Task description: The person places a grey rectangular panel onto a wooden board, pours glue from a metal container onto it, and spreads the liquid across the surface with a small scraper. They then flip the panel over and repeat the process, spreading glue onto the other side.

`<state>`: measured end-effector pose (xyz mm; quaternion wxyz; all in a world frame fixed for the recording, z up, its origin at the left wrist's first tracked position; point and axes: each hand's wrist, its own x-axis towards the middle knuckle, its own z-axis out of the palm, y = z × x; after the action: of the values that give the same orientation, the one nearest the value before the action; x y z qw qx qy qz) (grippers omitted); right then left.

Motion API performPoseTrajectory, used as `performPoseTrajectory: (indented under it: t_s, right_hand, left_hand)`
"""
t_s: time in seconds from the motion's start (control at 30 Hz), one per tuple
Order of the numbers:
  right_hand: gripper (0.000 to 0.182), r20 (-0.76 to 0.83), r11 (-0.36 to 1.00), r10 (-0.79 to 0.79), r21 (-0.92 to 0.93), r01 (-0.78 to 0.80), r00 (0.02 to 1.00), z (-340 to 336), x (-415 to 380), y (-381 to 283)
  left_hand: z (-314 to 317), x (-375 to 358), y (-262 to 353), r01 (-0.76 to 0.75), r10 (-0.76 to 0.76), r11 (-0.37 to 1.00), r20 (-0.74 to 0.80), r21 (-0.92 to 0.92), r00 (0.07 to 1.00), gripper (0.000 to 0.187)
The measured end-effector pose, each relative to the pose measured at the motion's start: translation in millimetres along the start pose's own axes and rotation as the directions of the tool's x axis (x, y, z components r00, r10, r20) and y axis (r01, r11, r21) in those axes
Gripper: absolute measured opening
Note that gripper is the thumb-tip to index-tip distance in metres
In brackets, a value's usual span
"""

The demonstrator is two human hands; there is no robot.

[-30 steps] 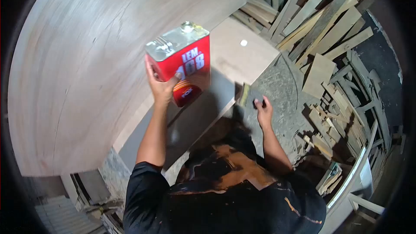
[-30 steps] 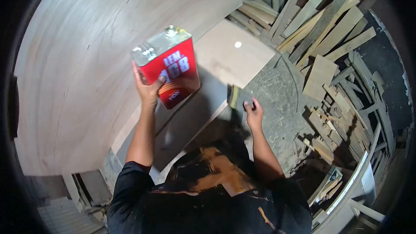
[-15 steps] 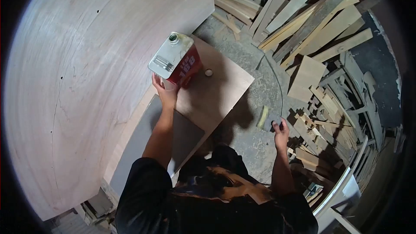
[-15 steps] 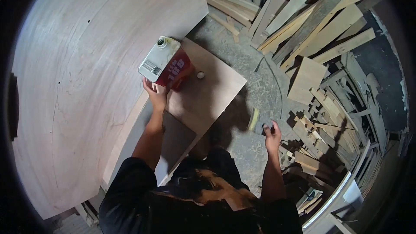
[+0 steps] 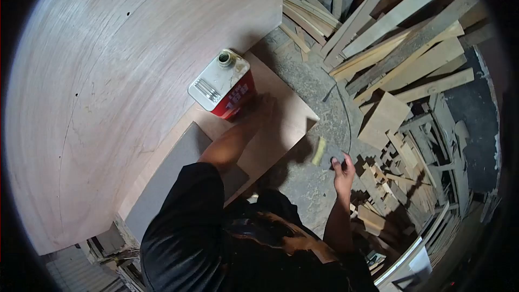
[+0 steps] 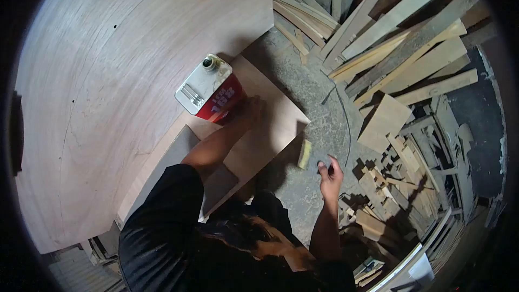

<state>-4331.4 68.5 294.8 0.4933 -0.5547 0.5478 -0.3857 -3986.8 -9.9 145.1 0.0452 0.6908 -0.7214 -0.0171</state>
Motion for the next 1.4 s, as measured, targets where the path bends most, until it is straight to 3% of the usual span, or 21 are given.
performPoseTrajectory:
  t_s: [0.03,0.07,0.13,0.17,0.2,0.23,0.27,0.33,0.43,0.47,0.5,0.53,0.57,0.63,0.7,0.9,0.97,1.17,1.27,1.37,1.4]
  right_hand:
    - [0.029,-0.042,0.999,0.028,0.022,-0.027,0.999,-4.9,-3.3,-0.5]
    - [0.028,-0.071,0.998,0.051,0.051,-0.047,0.996,-12.6,-5.7,13.9]
    - [0.028,-0.087,0.995,0.072,0.069,-0.066,0.994,-19.8,-9.8,15.4]
    - [0.028,-0.102,0.993,0.089,0.083,-0.080,0.991,-21.1,-11.1,15.6]
    - [0.028,-0.113,0.994,0.064,0.100,-0.053,0.992,-19.8,-10.0,16.4]
    - [0.028,-0.106,0.993,0.062,0.109,-0.051,0.992,-18.9,-6.1,16.6]
    - [0.028,-0.092,0.995,0.062,0.087,-0.054,0.994,-19.5,-4.0,17.2]
    - [0.028,-0.076,0.996,0.034,0.086,-0.027,0.997,-13.8,1.9,21.5]
    - [0.029,-0.030,0.995,0.041,0.090,-0.038,0.999,0.3,14.7,12.8]
    - [0.031,-0.022,0.998,0.024,0.064,-0.022,0.999,2.8,20.0,20.0]
    - [0.031,-0.020,0.997,0.021,0.073,-0.019,1.000,7.7,22.8,14.8]
    - [0.031,-0.018,0.995,0.031,0.097,-0.029,0.999,13.6,24.9,6.3]
    - [0.030,-0.014,0.992,0.040,0.119,-0.038,0.999,17.7,25.9,1.3]
    - [0.030,0.011,0.993,0.023,0.112,-0.024,1.000,22.0,27.4,2.2]
    - [0.030,0.035,0.995,0.003,0.104,-0.007,0.999,26.0,29.1,0.1]
    - [0.029,0.102,0.999,0.020,0.041,-0.025,0.995,31.8,26.3,-15.6]
    - [0.027,0.137,0.999,-0.012,0.046,0.006,0.990,43.0,22.8,-29.5]
    - [0.022,0.266,0.991,-0.097,0.118,0.068,0.959,79.6,9.9,-37.0]
    - [0.024,0.322,0.994,-0.073,0.104,0.041,0.944,96.1,-7.3,-42.9]
    - [0.025,0.372,0.958,-0.058,0.281,-0.052,0.926,132.1,-38.4,-69.6]
    - [0.030,0.390,0.959,-0.074,0.282,-0.042,0.918,138.0,-40.8,-57.0]
  left_hand:
    - [-17.4,6.9,-0.6,0.062,-0.009,0.981,0.279,-0.182,0.960,0.048]
    - [-33.9,8.2,3.1,0.066,-0.014,0.982,0.276,-0.179,0.961,0.048]
    - [-114.5,4.8,26.8,-0.070,0.001,0.986,0.413,0.152,0.911,0.029]
    - [-108.8,7.3,28.2,-0.066,-0.004,0.986,0.414,0.155,0.910,0.029]
    - [-109.9,13.5,27.4,0.023,0.042,0.986,0.376,-0.167,0.926,0.028]
    - [-111.9,16.7,24.1,0.096,0.073,0.876,0.326,-0.472,0.943,0.027]
    - [-114.1,17.2,18.7,0.101,0.065,0.881,0.330,-0.463,0.942,0.027]
    - [-179.4,19.1,18.4,-0.126,0.099,0.761,-0.079,-0.636,0.992,0.020]
    - [-280.1,15.7,1.0,0.280,-0.344,0.509,0.106,-0.814,0.933,0.018]
    - [-278.1,15.5,-27.1,0.008,-0.255,0.670,-0.220,-0.742,0.942,0.017]
    - [-280.8,18.0,-52.0,-0.151,-0.186,0.780,-0.455,-0.608,0.871,0.017]
    - [-292.3,14.9,-57.1,0.076,-0.422,0.632,-0.261,-0.771,0.868,0.014]
    - [-290.0,15.6,-72.2,0.131,-0.489,0.646,-0.275,-0.752,0.828,0.017]
    - [-258.3,16.4,-99.2,0.080,-0.527,0.617,-0.336,-0.783,0.781,0.020]
    - [-250.2,8.1,-97.2,0.175,-0.459,0.797,-0.392,-0.578,0.797,0.022]
    - [-256.0,0.0,-80.6,0.193,-0.489,0.719,-0.289,-0.668,0.823,0.020]
    - [-254.7,1.9,-82.3,0.160,-0.425,0.803,-0.364,-0.573,0.829,0.024]
    - [-260.0,-4.0,-72.1,0.345,-0.584,0.727,-0.270,-0.594,0.766,0.015]
    - [-250.0,-4.8,-75.9,0.132,-0.345,0.895,-0.475,-0.426,0.810,0.011]
    - [-251.1,-1.2,-77.1,0.244,-0.235,0.969,-0.380,-0.024,0.895,0.017]
    - [-266.7,-20.0,-69.5,0.272,-0.266,0.962,-0.299,-0.022,0.917,0.017]
